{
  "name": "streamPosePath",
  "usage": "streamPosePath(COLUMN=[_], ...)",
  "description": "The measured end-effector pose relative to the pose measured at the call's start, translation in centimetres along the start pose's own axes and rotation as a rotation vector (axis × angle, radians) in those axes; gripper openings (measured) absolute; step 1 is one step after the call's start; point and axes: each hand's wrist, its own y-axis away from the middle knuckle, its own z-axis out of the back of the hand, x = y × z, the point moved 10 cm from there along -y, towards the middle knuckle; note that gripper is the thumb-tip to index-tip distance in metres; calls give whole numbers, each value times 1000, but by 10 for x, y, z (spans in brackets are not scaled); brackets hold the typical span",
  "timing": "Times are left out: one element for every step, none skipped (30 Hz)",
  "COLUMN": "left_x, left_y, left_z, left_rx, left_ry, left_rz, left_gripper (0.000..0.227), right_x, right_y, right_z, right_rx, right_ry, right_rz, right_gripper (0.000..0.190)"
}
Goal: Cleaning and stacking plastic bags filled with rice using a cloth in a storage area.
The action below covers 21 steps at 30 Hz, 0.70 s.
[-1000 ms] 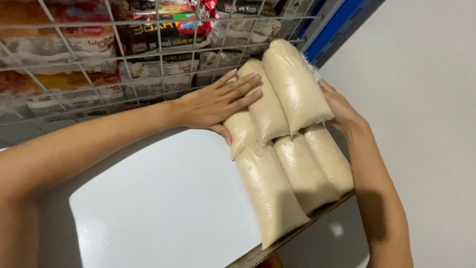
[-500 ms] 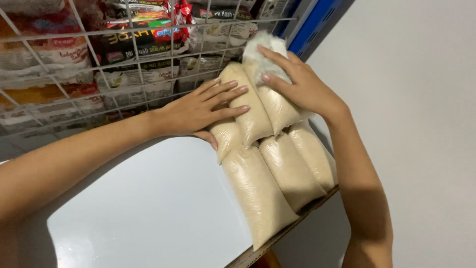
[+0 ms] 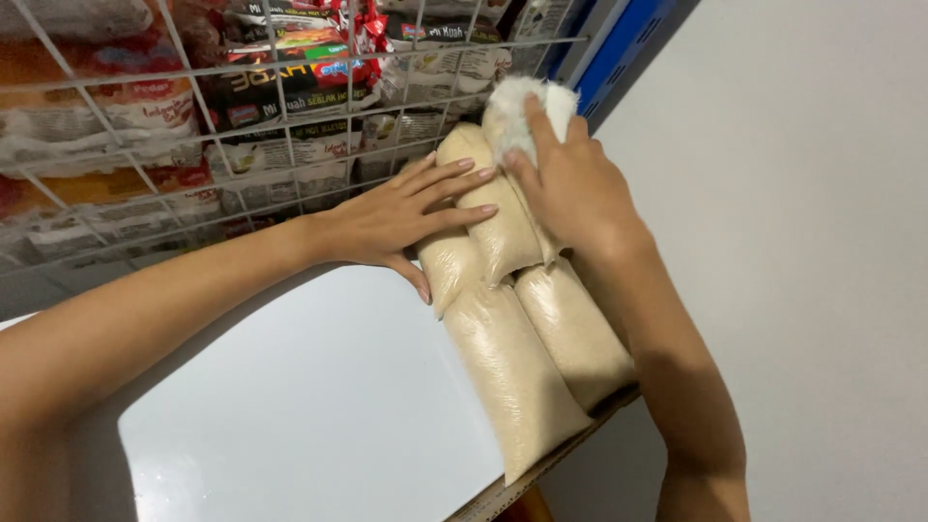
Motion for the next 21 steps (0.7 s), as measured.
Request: streamPosePath(left_x=[1, 1, 2, 0, -1, -2, -2, -2, -3, -3, -2, -2, -1, -3, -3, -2, -1, -2, -3, -3, -2], left_y=[0, 1, -1, 0, 0, 0, 0, 1, 1, 0, -1, -2, -3, -1, 0, 1, 1, 1, 1, 1, 1], left_z=[-1, -3, -1, 0, 0, -1, -1, 0, -1, 3, 6, 8, 8, 7, 4, 4, 4, 4, 5, 6, 8], left_rx=[2, 6, 3, 4, 4, 4, -4, -13, -13, -64, -114, -119, -121, -115, -112, -117, -122, -125, -127, -131, -136], left_ry=[12, 28, 25, 10, -6, -10, -26, -43, -49, -23, 3, 4, 0, 2, 10, 0, -9, -8, -2, 4, 5], left_rz=[-1, -5, -4, -2, 0, -2, -6, -7, -7, 1, 8, 11, 12, 17, 22, 18, 14, 15, 14, 13, 14], left_gripper=[111, 115, 115, 113, 112, 112, 112, 112, 112, 114, 116, 116, 116, 116, 116, 116, 117, 117, 116, 116, 116], right_x=[9, 18, 25, 21, 18, 13, 3, -6, 1, 7, 13, 14, 21, 28, 17, 1, -15, -15, -18, -21, -15], right_y=[-2, 1, -2, -8, -12, -10, -8, -8, 6, 19, 33, 35, 39, 44, 41, 37, 32, 40, 48, 56, 64], right_z=[0, -4, 8, 9, 9, 15, 17, 18, 15, 17, 18, 17, 17, 14, 13, 15, 17, 15, 15, 16, 12], right_rx=[-156, -310, -311, -209, -105, -110, -71, -31, -34, -91, -148, -146, -164, -175, -166, -162, -157, -156, -176, -197, -197], right_ry=[175, 347, 350, 205, 60, 60, -31, -122, -121, 19, 157, 162, 185, 200, 197, 58, -81, -77, -96, -113, -108], right_rz=[136, 270, 272, 208, 143, 144, 104, 67, 71, 70, 69, 70, 145, 217, 217, 178, 139, 139, 112, 86, 87], right_gripper=[65, 59, 59, 58, 58, 58, 63, 70, 70, 65, 60, 60, 61, 62, 62, 61, 60, 60, 60, 60, 60])
